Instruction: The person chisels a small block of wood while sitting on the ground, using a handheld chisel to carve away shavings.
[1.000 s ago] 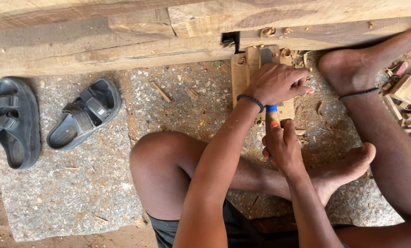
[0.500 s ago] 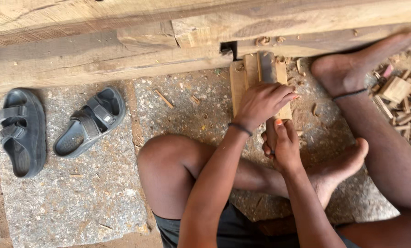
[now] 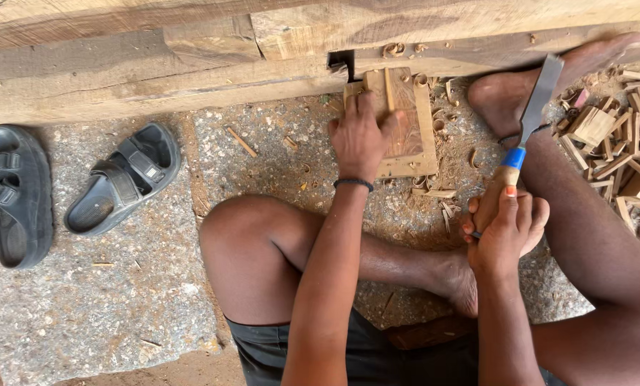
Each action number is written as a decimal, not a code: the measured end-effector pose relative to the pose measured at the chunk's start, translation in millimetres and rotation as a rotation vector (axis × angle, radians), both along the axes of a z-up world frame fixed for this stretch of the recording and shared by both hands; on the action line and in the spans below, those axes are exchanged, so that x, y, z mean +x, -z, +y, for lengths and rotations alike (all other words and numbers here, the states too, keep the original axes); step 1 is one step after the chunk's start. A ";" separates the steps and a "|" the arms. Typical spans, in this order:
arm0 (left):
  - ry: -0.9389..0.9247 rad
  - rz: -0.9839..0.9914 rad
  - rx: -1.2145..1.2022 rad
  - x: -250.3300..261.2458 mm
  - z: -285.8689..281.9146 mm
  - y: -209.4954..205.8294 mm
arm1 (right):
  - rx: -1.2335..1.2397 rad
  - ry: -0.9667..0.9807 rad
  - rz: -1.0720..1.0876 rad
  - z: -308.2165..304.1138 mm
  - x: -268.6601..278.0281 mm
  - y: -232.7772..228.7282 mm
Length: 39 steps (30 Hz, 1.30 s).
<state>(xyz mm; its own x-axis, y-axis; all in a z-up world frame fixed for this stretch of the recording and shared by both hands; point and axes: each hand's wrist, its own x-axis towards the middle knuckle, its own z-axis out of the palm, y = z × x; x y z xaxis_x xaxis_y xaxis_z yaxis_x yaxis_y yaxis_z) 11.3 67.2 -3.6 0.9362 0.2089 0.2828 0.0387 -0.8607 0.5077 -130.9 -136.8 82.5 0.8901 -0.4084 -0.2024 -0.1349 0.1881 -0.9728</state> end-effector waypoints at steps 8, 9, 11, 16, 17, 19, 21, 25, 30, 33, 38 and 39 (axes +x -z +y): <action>-0.123 -0.060 -0.068 -9.8 77.4 -0.4 | -0.026 -0.076 -0.079 -25.4 -4.4 -6.3; -0.117 -0.131 -0.003 -8.5 98.3 -3.8 | -0.002 -0.062 -0.112 -27.7 -4.6 -4.7; -0.183 0.092 0.038 -0.4 142.3 -12.5 | 0.020 -0.058 -0.124 -32.0 -6.1 -1.0; 0.054 0.328 0.358 -14.0 265.6 -24.1 | 0.075 -0.021 -0.095 -41.4 -8.5 4.0; 0.148 0.379 0.255 -28.2 287.2 -20.3 | 0.072 -0.024 -0.098 -41.1 -9.1 5.0; 0.174 0.506 0.136 -54.4 311.1 -5.4 | 0.060 -0.025 -0.104 -42.7 -9.0 1.6; 0.121 0.526 0.127 -62.0 320.5 6.2 | 0.049 -0.029 -0.102 -41.5 -7.7 -4.3; 0.142 0.376 0.177 -55.7 312.8 1.0 | 0.030 -0.003 -0.057 -44.5 -9.5 -13.7; 0.143 0.045 0.264 -32.8 276.9 -62.0 | -0.018 0.033 -0.125 -71.8 -5.5 -15.7; 0.293 -0.073 0.201 -22.1 226.1 -87.4 | -0.014 0.146 -0.073 -108.2 -13.2 -16.9; 0.600 -0.201 0.075 0.3 93.9 -93.6 | 0.276 0.210 -0.171 -183.3 -29.4 -4.5; 0.646 -0.272 0.064 4.3 61.4 -91.1 | 0.295 0.218 -0.187 -198.1 -38.8 -0.9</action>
